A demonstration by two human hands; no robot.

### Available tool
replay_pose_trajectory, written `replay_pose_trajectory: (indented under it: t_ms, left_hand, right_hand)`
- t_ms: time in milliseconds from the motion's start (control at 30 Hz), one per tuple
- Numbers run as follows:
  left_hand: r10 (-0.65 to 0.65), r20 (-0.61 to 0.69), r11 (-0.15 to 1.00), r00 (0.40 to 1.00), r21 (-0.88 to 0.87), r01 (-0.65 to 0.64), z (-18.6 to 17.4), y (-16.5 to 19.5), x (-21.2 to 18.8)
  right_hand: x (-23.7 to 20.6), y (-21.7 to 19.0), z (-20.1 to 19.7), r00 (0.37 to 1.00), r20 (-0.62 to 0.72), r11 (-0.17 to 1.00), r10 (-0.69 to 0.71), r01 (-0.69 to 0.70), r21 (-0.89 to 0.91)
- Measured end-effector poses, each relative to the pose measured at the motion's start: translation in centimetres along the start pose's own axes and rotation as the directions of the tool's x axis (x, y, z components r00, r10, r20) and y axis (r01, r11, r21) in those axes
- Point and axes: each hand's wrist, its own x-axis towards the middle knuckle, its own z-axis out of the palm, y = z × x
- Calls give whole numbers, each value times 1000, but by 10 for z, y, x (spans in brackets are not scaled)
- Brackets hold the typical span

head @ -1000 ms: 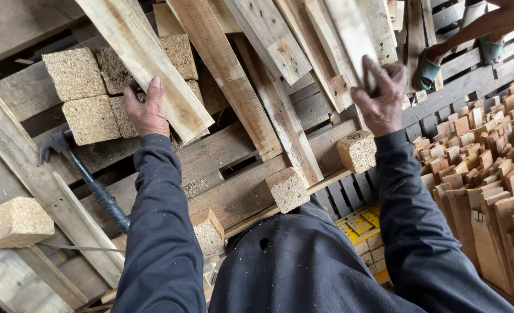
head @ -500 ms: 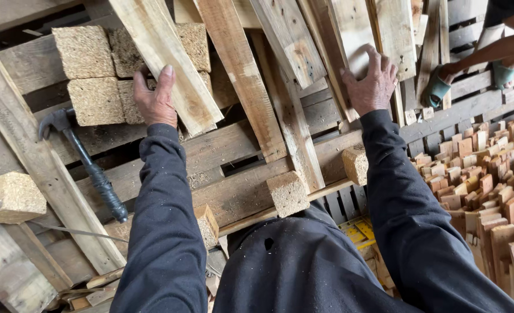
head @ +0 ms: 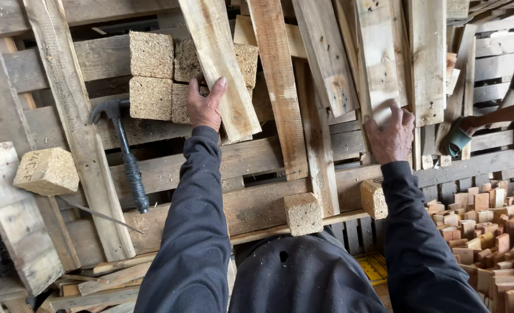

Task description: The person assembles a wooden pallet by arranging small wooden blocks and planks, then securing them with nails using a hammer. The person repeatedly picks up blocks, places them on the pallet frame, and hammers nails to fasten the components together.

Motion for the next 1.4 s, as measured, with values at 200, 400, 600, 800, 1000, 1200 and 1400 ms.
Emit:
replay_pose_trajectory:
  t_ms: [200,400,600,800,1000,1200,1400]
  left_hand:
    - [-25,-11,997,1000,66,25,4,5,0]
    - [-23,-14,999,1000,44,23,2,12,0]
    - [-79,-1,997,997,7,79,6,25,-4]
    - [-74,50,995,996,-61,77,-2,23,5]
    - [26,46,977,999,210,-36,-2,17,4]
    - [-48,70,998,996,-25,49,2,19,1]
    - [20,37,979,999,201,-27,-3,9,-1]
  right_hand:
    - [15,-19,-17,994,55,990,95,-100,95]
    - [-4,-82,-8,986,-66,777,-155,163,609]
    - [-31,-181,46,934,350,998,-67,65,17]
    - [-25,-181,62,958,284,965,-47,-30,261]
    - [20,-140,29,971,4,873,-237,211,440]
    - [110,-167,-13,980,171,975,-97,59,216]
    - [121,-173,0,954,187,900,-236,287,-329]
